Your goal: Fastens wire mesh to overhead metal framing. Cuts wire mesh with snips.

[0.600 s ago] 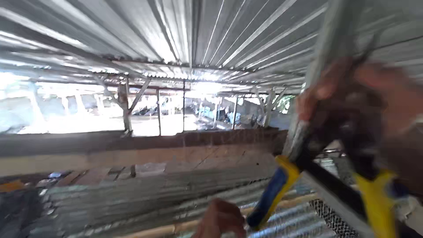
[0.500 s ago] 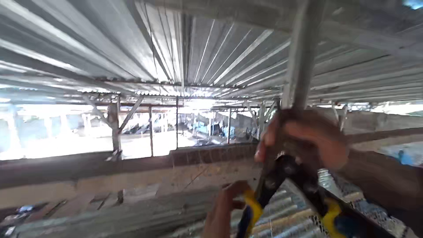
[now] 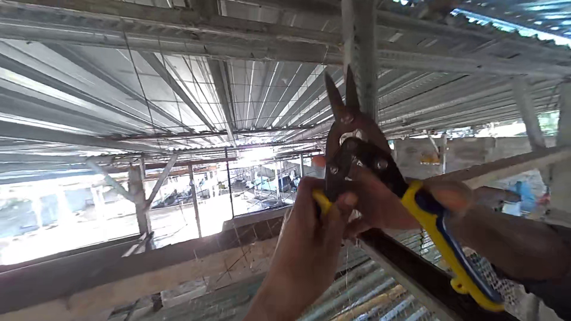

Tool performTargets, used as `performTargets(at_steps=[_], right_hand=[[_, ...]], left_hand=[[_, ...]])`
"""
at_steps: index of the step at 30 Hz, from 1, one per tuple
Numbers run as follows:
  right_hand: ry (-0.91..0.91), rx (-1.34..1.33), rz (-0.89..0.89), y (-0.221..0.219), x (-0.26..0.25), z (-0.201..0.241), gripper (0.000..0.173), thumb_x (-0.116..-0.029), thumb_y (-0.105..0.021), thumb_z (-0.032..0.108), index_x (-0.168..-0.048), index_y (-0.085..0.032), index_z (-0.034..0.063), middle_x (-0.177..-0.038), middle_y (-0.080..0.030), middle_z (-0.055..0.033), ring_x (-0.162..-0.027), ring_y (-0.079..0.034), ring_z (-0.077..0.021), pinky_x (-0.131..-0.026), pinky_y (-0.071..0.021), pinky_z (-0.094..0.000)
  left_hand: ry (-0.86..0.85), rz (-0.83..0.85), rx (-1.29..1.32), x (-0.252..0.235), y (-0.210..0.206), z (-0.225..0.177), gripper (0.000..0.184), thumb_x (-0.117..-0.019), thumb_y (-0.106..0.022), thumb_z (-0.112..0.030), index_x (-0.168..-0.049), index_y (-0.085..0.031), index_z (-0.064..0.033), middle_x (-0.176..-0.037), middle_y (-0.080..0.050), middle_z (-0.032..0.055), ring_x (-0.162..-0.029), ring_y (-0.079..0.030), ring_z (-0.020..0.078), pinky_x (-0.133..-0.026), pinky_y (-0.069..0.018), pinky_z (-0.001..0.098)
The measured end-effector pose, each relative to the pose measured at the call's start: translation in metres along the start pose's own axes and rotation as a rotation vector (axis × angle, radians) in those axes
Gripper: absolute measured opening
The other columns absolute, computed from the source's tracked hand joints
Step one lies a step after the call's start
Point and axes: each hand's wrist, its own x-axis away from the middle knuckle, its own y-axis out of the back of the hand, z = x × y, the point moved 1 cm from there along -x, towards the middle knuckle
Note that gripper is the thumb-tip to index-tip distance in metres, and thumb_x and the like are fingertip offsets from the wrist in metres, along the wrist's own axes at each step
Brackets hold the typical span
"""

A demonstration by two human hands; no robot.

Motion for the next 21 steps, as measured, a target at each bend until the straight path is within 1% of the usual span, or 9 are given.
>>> performTargets(at_steps=[2,4,6,10,12,14,16,19,21], right_hand=[[0.046,0.004,0.082,0.017,0.008,0.007,0.089,-0.0834,-0.071,0.063,-0.153,-0.045,0.0136,-0.147,-0.056,-0.0105,-0.138,-0.052,-0.0309,-0.104,-0.0522,-0.0575],[-0.051,0.164,-0.027,0.012,0.012,0.024,0.099,-0.0757,-0.075,0.07,-0.156,-0.042,0.0219,-0.147,-0.057,-0.0038,-0.137,-0.053,-0.0248,-0.103,-0.0542,-0.0505],[-0.123,0.268,-0.198,0.005,0.011,0.035,0.086,-0.0786,-0.079,0.062,-0.152,-0.046,0.0296,-0.14,-0.064,0.0045,-0.131,-0.06,-0.0162,-0.101,-0.058,-0.0403],[0.059,0.072,-0.177,0.025,0.006,0.027,0.085,-0.0795,-0.084,0.046,-0.152,-0.047,0.0228,-0.14,-0.063,-0.0017,-0.129,-0.061,-0.0213,-0.102,-0.0567,-0.0454],[0.116,-0.013,-0.109,0.03,0.008,0.022,0.09,-0.078,-0.084,0.046,-0.153,-0.044,0.0151,-0.142,-0.059,-0.0064,-0.129,-0.059,-0.023,-0.103,-0.0545,-0.0461],[0.189,0.003,-0.015,0.033,0.015,0.012,0.057,-0.0907,-0.072,0.036,-0.138,-0.056,0.0092,-0.128,-0.065,-0.0061,-0.119,-0.063,-0.0182,-0.103,-0.0523,-0.0426],[0.232,0.06,-0.013,0.024,0.014,0.011,0.025,-0.0957,-0.065,0.026,-0.117,-0.074,0.0179,-0.113,-0.073,0.0052,-0.108,-0.068,-0.0076,-0.099,-0.0558,-0.0339],[0.123,0.032,-0.235,0.004,0.01,0.011,0.039,-0.0866,-0.07,0.015,-0.125,-0.064,0.0161,-0.119,-0.07,0.0014,-0.112,-0.069,-0.0132,-0.096,-0.0588,-0.0368],[0.075,0.199,-0.441,-0.003,0.006,0.006,0.031,-0.0777,-0.068,0.011,-0.108,-0.067,0.019,-0.093,-0.073,0.0088,-0.087,-0.07,-0.003,-0.079,-0.0602,-0.0248]], left_hand=[[0.05,0.024,-0.024,-0.016,-0.008,-0.011,0.029,-0.1058,-0.056,-0.035,-0.119,-0.055,-0.0083,-0.076,-0.056,-0.0051,-0.058,-0.053,0.0022,-0.052,-0.0482,0.0191],[0.106,0.005,-0.005,-0.032,-0.015,-0.021,0.022,-0.1064,-0.055,-0.03,-0.112,-0.055,-0.0084,-0.07,-0.053,-0.0045,-0.055,-0.052,0.002,-0.05,-0.0461,0.0181],[0.134,-0.03,0.017,-0.046,-0.021,-0.027,0.021,-0.1074,-0.054,-0.03,-0.113,-0.053,-0.0092,-0.069,-0.053,-0.0038,-0.054,-0.051,0.0022,-0.052,-0.0472,0.0184],[0.173,-0.081,-0.131,-0.069,-0.033,-0.037,0.037,-0.1083,-0.044,-0.046,-0.114,-0.047,-0.0093,-0.076,-0.055,0.0042,-0.059,-0.058,0.0113,-0.053,-0.0527,0.028],[0.25,-0.079,-0.245,-0.077,-0.037,-0.043,0.06,-0.1063,-0.03,-0.062,-0.123,-0.051,-0.0083,-0.114,-0.052,0.0165,-0.096,-0.06,0.0281,-0.074,-0.054,0.047],[0.287,-0.064,-0.305,-0.08,-0.041,-0.039,0.083,-0.1012,-0.015,-0.073,-0.14,-0.05,-0.0083,-0.153,-0.032,0.0249,-0.138,-0.038,0.0447,-0.1,-0.0414,0.0697],[0.274,-0.094,-0.348,-0.085,-0.046,-0.034,0.087,-0.1006,-0.009,-0.073,-0.148,-0.042,-0.0083,-0.158,-0.024,0.0265,-0.145,-0.027,0.0491,-0.103,-0.0306,0.0773],[0.193,-0.189,-0.39,-0.085,-0.051,-0.018,0.074,-0.1048,-0.012,-0.066,-0.147,-0.038,-0.0111,-0.154,-0.026,0.0246,-0.141,-0.031,0.0475,-0.1,-0.0336,0.0735],[0.061,-0.19,-0.51,-0.079,-0.048,-0.006,0.061,-0.1104,-0.025,-0.047,-0.155,-0.033,-0.0064,-0.155,-0.026,0.0283,-0.141,-0.028,0.0499,-0.098,-0.0348,0.072]])
